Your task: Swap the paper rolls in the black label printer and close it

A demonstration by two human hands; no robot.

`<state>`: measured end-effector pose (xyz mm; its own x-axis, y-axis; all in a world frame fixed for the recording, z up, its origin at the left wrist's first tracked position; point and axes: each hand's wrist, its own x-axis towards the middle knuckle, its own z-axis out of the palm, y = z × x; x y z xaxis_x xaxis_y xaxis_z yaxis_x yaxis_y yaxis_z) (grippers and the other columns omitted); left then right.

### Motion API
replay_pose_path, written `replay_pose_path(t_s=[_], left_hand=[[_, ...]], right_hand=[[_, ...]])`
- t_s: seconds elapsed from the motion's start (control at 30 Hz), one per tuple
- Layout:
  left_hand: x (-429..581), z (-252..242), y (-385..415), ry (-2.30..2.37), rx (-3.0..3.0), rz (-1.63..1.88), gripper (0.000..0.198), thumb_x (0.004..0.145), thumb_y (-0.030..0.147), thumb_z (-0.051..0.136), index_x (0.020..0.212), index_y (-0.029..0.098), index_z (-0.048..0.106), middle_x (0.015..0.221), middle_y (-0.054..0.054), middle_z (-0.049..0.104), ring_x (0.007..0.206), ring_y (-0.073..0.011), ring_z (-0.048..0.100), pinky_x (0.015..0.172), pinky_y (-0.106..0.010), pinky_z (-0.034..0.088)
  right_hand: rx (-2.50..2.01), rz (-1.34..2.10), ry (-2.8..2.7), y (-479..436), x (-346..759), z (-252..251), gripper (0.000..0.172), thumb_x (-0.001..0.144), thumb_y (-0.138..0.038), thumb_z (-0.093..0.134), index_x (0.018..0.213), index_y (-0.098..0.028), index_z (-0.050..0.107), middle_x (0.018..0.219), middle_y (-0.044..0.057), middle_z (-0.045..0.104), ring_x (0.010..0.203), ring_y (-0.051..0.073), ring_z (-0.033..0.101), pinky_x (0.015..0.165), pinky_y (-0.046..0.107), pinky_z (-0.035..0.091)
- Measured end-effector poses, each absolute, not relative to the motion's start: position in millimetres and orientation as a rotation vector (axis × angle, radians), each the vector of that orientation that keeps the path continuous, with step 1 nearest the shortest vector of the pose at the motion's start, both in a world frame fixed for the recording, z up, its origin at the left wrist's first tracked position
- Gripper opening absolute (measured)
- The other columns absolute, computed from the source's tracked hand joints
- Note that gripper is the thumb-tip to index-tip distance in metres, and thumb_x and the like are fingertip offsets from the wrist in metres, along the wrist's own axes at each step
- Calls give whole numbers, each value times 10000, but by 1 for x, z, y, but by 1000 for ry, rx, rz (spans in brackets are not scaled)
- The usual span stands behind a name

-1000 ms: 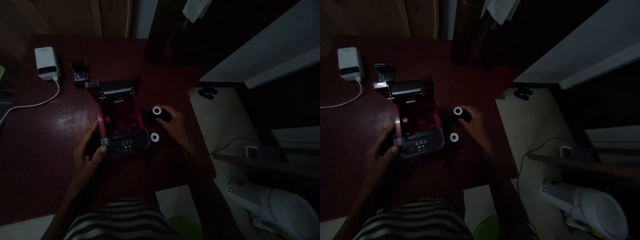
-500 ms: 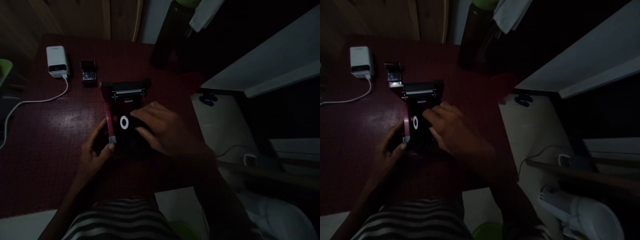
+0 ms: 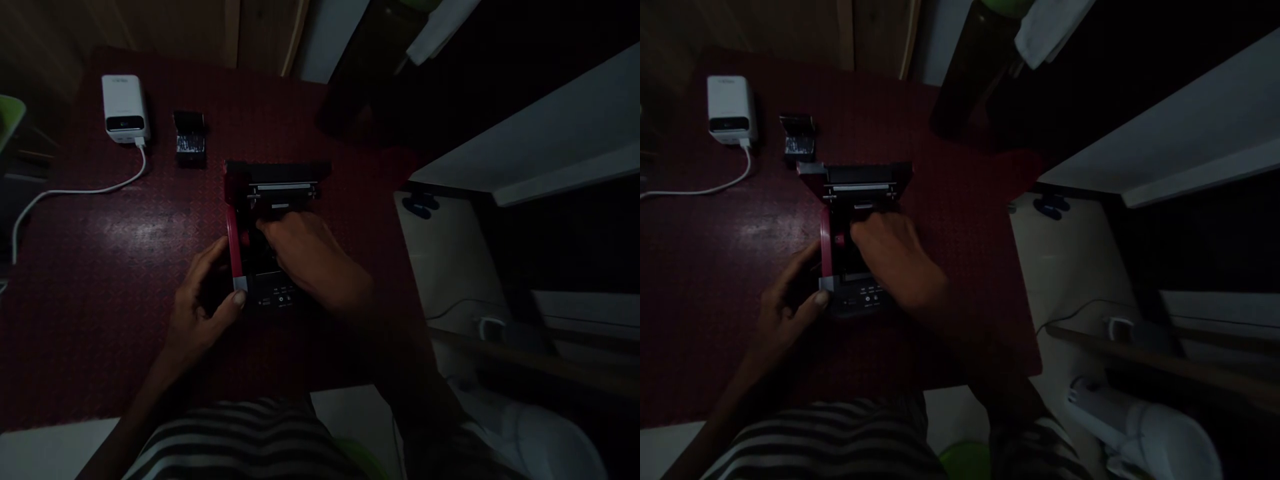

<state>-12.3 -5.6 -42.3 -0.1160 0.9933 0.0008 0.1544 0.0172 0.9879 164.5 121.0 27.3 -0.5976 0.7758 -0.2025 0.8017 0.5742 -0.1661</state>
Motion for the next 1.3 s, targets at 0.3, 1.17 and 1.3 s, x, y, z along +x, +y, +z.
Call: replay_pose_path(t_s=[0.3, 1.17, 1.3], left_hand=[[-14, -48, -6, 1395, 1296, 1217, 676, 1056, 496, 840, 1692, 333, 676, 1709, -93, 678, 1598, -370, 632, 1364, -544, 500], [-1, -5, 50, 1470, 1227, 1497, 330, 955, 392, 964, 1265, 313, 880, 1583, -42, 773, 1539, -317, 689, 1279, -480, 578], [2, -18, 29, 1440, 1013, 1342, 676, 948, 475, 964, 1568, 336, 735, 1648, -91, 738, 1551, -366, 697, 1218, -491, 648]], right_hand=[[1142, -1060, 2920, 114, 205, 38, 551, 1039, 59, 510, 1389, -236, 817, 1383, 64, 864, 1255, 230, 810, 1113, 397, 645], [1661, 254, 3526, 26, 208, -2, 203, 1106, -88, 754, 1090, -250, 874, 1393, 85, 897, 1357, 270, 804, 1109, 445, 697], [1689, 103, 3507, 26, 208, -7, 208, 1130, -96, 711, 1114, -219, 878, 1466, 122, 867, 1436, 282, 800, 1178, 458, 676]])
